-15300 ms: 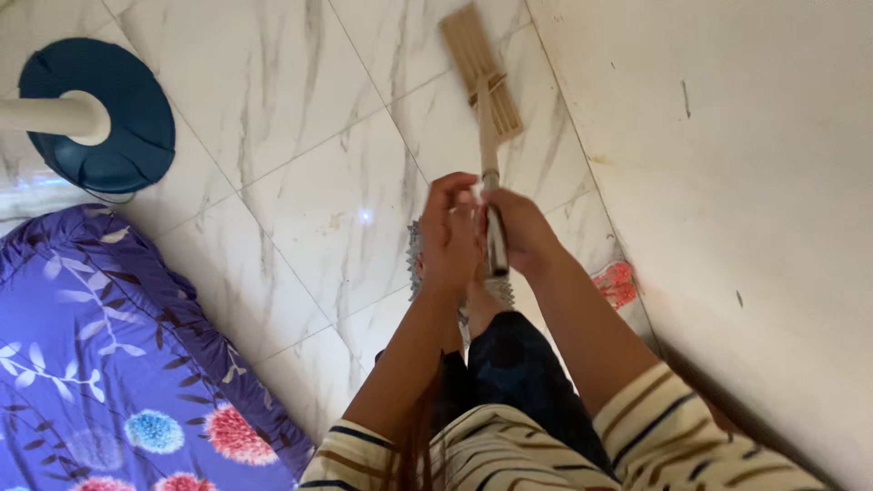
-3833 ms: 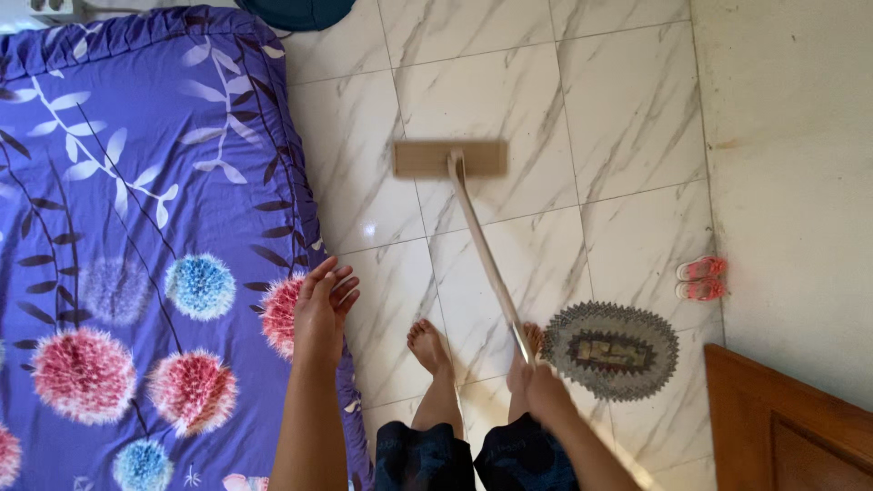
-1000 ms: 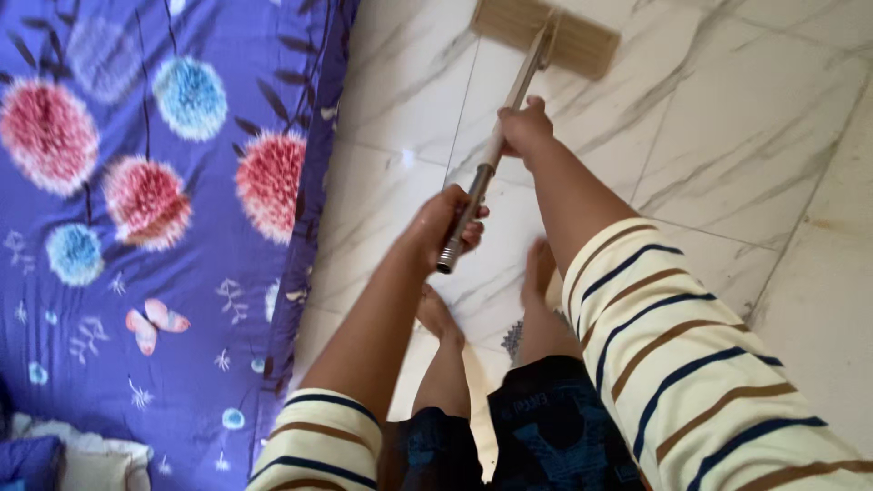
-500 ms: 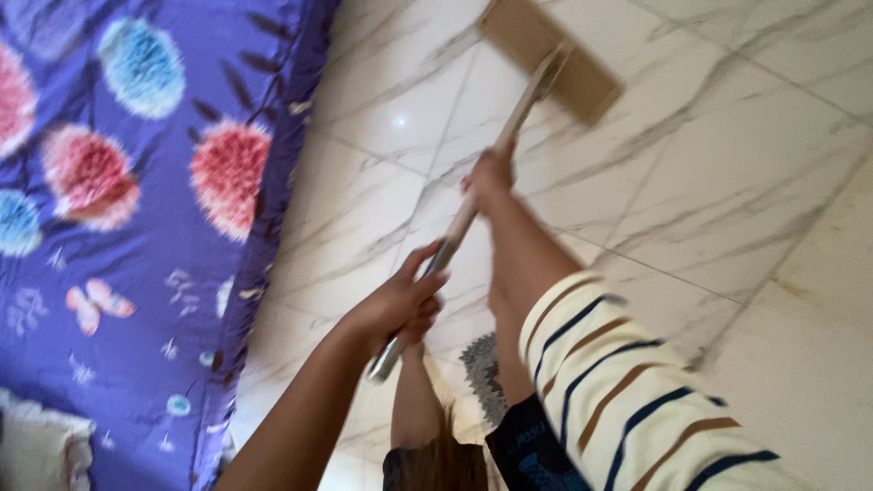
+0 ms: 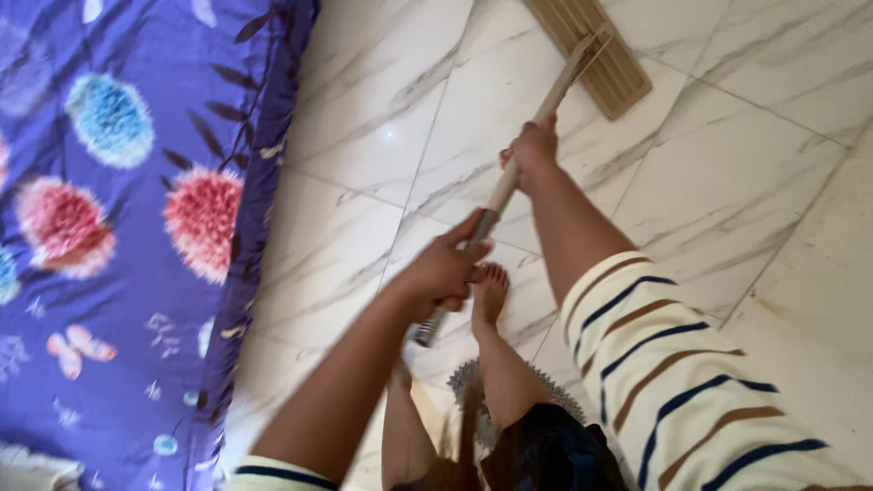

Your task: The person sweeps the floor in a small room using a broom, moving items like a water jug and a fan base to reach different areas.

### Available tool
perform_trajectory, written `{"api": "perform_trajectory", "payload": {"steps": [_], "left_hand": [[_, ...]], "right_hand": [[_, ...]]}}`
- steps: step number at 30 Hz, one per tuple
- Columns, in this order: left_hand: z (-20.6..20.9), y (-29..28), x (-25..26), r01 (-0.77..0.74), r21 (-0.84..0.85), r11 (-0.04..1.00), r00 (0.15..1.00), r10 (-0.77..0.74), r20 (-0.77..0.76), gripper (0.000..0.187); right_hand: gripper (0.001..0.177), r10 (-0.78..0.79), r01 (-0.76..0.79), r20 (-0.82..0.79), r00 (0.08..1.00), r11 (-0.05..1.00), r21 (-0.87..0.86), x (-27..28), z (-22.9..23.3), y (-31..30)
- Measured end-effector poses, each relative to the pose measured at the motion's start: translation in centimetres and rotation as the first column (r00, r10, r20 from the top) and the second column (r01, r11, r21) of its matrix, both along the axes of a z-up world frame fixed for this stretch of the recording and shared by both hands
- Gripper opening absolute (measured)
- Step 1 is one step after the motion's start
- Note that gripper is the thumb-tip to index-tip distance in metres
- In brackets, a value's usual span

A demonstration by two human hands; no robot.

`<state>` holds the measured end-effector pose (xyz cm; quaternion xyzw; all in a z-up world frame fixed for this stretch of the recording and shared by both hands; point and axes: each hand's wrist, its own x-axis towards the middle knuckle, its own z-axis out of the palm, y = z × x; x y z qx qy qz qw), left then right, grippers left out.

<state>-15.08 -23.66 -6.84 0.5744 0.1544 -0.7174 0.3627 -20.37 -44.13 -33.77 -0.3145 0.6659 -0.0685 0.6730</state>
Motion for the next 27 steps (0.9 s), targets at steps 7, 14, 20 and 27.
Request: {"api": "perform_trajectory", "payload": {"steps": [7,14,20,27], "left_hand": [[1.6,2.4,1.1,0.173,0.032,0.984,0.98,-0.175,0.089,0.066],[9.4,13.7,8.9,0.416,0.294,0.861,0.887,-0.455,0.077,0.062],[8.0,14.9,8.1,0.44,0.388,0.81,0.867,-0.496,0.052,0.06],[-0.2,3.6,-0.4,0.288,0.103,0.952,0.931,-0.304,0.204,0.064]], "right_hand": [[0.063,0.11,-0.125,-0.151,0.982,0.987,-0.096,0.8,0.9,3.5],[0.071,0.14,-0.093,-0.188,0.972,0.967,0.238,8.2,10.6,21.1],[0.07,0.036,-0.011,-0.112,0.993,0.976,0.218,7.7,8.8,22.1],[0.075,0.233,-0.238,-0.151,0.961,0.971,-0.016,0.0,0.9,4.7]]}}
